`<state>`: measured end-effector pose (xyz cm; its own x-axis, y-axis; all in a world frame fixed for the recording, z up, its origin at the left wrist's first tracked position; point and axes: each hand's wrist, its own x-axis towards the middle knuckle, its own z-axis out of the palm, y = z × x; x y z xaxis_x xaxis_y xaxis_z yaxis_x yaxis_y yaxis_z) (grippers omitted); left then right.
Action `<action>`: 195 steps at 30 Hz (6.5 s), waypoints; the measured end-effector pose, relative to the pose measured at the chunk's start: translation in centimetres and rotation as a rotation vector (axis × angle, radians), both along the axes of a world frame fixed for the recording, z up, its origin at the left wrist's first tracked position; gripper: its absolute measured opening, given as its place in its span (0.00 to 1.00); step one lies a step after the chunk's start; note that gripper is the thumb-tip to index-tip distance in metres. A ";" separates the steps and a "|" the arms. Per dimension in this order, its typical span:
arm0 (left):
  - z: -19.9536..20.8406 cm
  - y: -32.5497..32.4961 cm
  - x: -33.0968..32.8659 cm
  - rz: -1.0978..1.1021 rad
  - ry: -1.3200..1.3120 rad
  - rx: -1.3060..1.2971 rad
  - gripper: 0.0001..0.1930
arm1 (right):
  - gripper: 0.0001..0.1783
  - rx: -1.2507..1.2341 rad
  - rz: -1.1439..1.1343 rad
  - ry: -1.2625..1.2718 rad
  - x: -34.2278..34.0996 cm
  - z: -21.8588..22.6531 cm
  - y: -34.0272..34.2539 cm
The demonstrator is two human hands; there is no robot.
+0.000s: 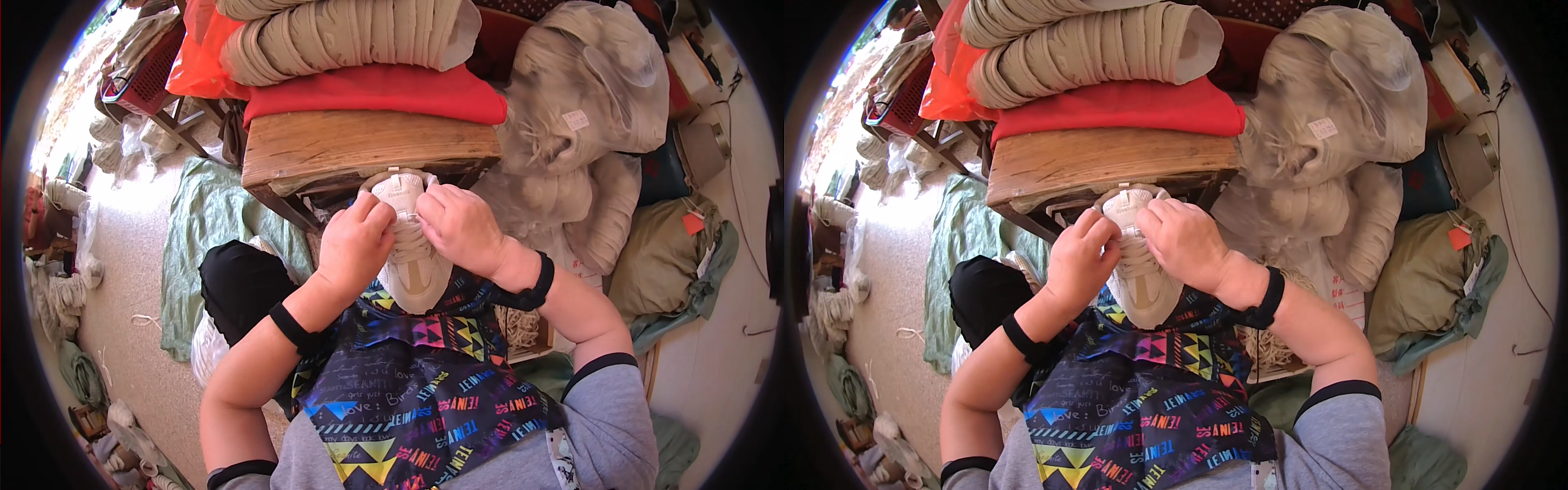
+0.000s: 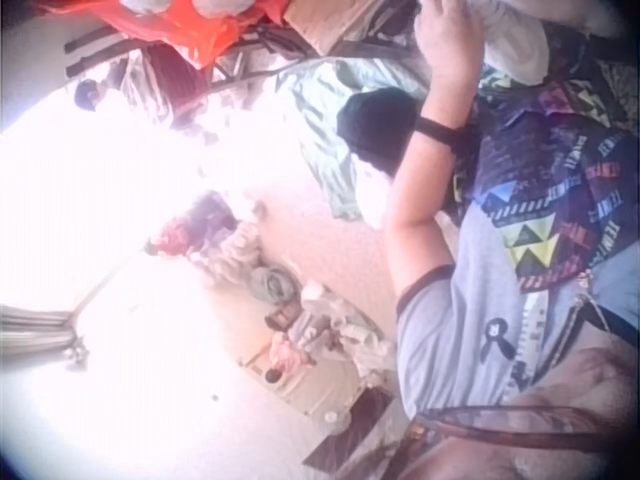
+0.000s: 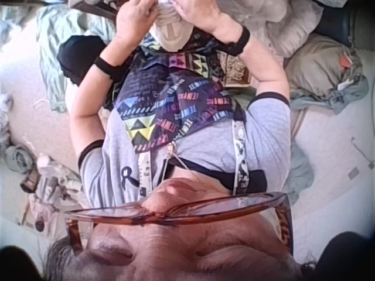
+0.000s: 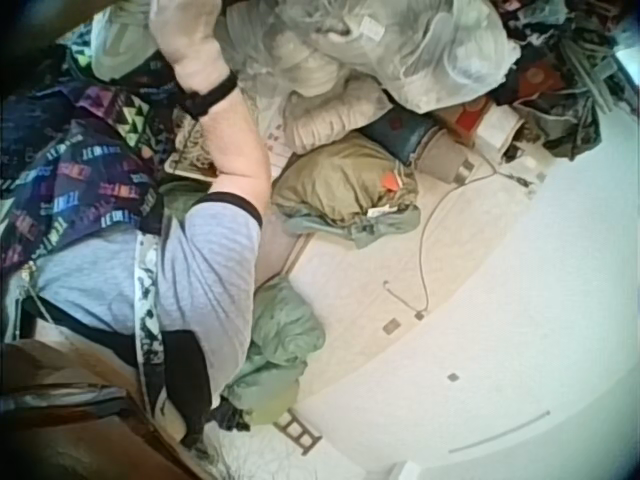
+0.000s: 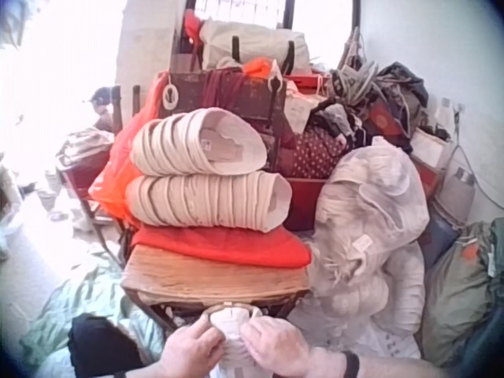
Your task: Lacing a shoe by hand in a shoe manufacturing environment.
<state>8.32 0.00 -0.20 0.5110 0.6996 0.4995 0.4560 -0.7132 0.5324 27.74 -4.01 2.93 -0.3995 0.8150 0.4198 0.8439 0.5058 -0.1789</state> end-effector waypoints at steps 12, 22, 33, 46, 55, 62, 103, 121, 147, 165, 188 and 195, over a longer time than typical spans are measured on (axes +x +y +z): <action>0.9 -2.3 -1.9 -0.197 0.435 0.218 0.26 | 0.06 0.432 0.297 -0.402 3.3 2.4 0.7; 1.7 -0.4 -4.4 0.009 -0.067 -0.685 0.12 | 0.08 -0.551 -0.198 0.591 3.7 -0.6 -2.3; 0.6 2.9 -7.8 -0.054 0.120 -0.476 0.07 | 0.15 -1.283 -0.190 1.016 2.8 0.4 0.8; 3.5 5.5 -18.0 0.284 0.439 -0.128 0.05 | 0.10 -0.638 -0.679 0.538 9.5 -1.1 -2.1; 4.1 7.5 -21.2 0.468 -0.577 -0.956 0.11 | 0.12 -0.061 -0.648 2.204 28.4 -8.3 -4.2; -2.4 9.8 -33.8 0.106 -1.540 -1.166 0.14 | 0.14 0.229 -1.001 1.988 30.5 -6.6 -6.8; 0.6 -1.0 -3.7 -0.093 -0.403 -1.330 0.12 | 0.06 0.021 0.073 -0.269 1.4 2.3 2.4; -1.6 -1.3 -2.6 0.107 -0.207 -0.999 0.12 | 0.11 -0.541 0.027 0.344 0.9 2.6 4.8; 2.9 2.8 -1.5 0.050 0.147 0.009 0.11 | 0.09 -1.030 -0.186 0.693 3.1 0.0 5.1; -0.7 2.3 -0.7 -0.002 -0.295 -0.723 0.11 | 0.08 -0.436 -0.075 0.396 1.9 -1.2 2.2; 2.3 1.3 -4.7 -0.008 -0.681 -1.151 0.15 | 0.08 -0.631 0.149 0.049 -1.2 1.6 1.3; 1.2 1.2 -5.0 0.008 -0.780 -1.278 0.14 | 0.08 -0.291 0.009 -0.003 -1.5 0.4 0.9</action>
<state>3.28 1.21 1.00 0.4052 0.8646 -0.2973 -0.2279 0.4104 0.8830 26.27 -3.15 3.36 -0.4082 0.8973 0.1680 0.8402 0.4412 -0.3153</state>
